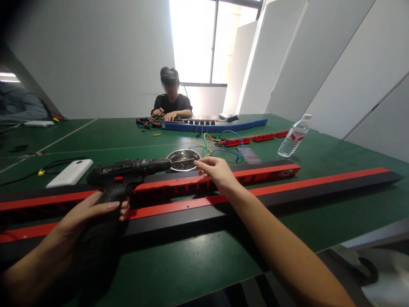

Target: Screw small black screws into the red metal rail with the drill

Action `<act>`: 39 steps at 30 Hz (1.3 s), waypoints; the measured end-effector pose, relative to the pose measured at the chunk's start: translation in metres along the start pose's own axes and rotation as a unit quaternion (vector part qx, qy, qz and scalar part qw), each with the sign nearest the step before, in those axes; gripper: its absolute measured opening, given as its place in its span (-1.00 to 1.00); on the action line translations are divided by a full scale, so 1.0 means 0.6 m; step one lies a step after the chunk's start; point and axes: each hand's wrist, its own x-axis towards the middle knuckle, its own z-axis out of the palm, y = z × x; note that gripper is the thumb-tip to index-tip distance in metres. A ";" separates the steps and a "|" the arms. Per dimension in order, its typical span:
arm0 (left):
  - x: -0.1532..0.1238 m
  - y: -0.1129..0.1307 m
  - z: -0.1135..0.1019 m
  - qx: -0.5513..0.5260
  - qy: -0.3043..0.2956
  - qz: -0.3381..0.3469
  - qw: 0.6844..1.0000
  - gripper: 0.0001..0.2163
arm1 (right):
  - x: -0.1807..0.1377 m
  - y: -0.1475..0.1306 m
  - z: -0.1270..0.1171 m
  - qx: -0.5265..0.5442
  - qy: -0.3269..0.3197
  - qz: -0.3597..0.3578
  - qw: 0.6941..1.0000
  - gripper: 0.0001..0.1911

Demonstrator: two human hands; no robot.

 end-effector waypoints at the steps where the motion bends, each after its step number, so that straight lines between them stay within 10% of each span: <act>1: 0.001 -0.001 -0.001 0.005 0.001 -0.001 1.000 -0.64 | -0.001 0.003 0.000 0.023 -0.002 0.005 1.000 -0.61; 18: 0.008 -0.007 -0.004 0.033 0.021 0.012 0.999 -0.62 | -0.008 0.014 0.006 0.082 -0.003 0.031 0.996 -0.57; 39: 0.001 0.002 0.004 0.047 0.041 -0.005 0.998 -0.58 | -0.022 0.007 0.010 -0.204 0.046 -0.140 0.968 -0.51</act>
